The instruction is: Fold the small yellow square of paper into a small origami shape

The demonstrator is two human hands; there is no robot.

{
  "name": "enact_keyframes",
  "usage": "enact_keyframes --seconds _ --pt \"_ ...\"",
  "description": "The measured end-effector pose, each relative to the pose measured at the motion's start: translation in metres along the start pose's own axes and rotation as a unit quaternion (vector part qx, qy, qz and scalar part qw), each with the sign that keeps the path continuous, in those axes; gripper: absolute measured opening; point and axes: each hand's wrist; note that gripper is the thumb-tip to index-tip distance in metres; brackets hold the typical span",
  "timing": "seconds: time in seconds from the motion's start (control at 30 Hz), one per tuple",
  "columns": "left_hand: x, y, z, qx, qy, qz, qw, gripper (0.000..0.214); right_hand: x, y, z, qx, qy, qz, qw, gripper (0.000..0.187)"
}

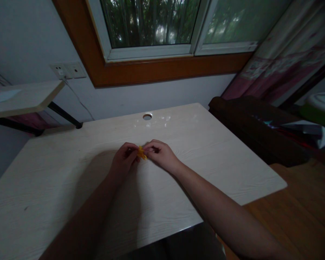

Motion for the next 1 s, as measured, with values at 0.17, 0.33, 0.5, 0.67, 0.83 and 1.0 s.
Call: enact_keyframes --seconds 0.17,0.33,0.5,0.67,0.83,1.0 --pt "-0.001 0.002 0.001 0.001 -0.007 0.021 1.000 0.007 0.000 0.002 0.001 0.027 -0.003 0.018 0.999 0.010" --pt "-0.001 0.003 0.004 -0.012 -0.008 0.034 0.999 0.016 0.001 0.002 0.002 0.026 0.004 0.008 1.000 0.011" --pt "0.000 0.003 0.003 0.028 0.000 0.015 0.999 0.014 0.000 -0.004 -0.001 -0.010 0.013 -0.018 1.000 0.013" --pt "0.000 0.004 0.003 0.058 0.004 -0.012 0.998 0.016 -0.002 -0.007 0.000 -0.043 0.018 -0.038 0.998 0.015" --pt "-0.001 0.005 0.005 0.091 0.005 -0.020 0.996 0.016 -0.003 -0.008 0.000 -0.082 0.026 -0.053 0.995 0.011" --pt "0.000 0.004 0.005 0.124 0.011 -0.005 0.992 0.015 -0.002 -0.009 -0.001 -0.126 0.056 -0.077 0.987 0.015"
Point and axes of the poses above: each hand's wrist, its own x-axis towards the middle knuckle, its own z-axis out of the palm, y = z × x, and after that the axes turned 12 degrees about -x, right-handed
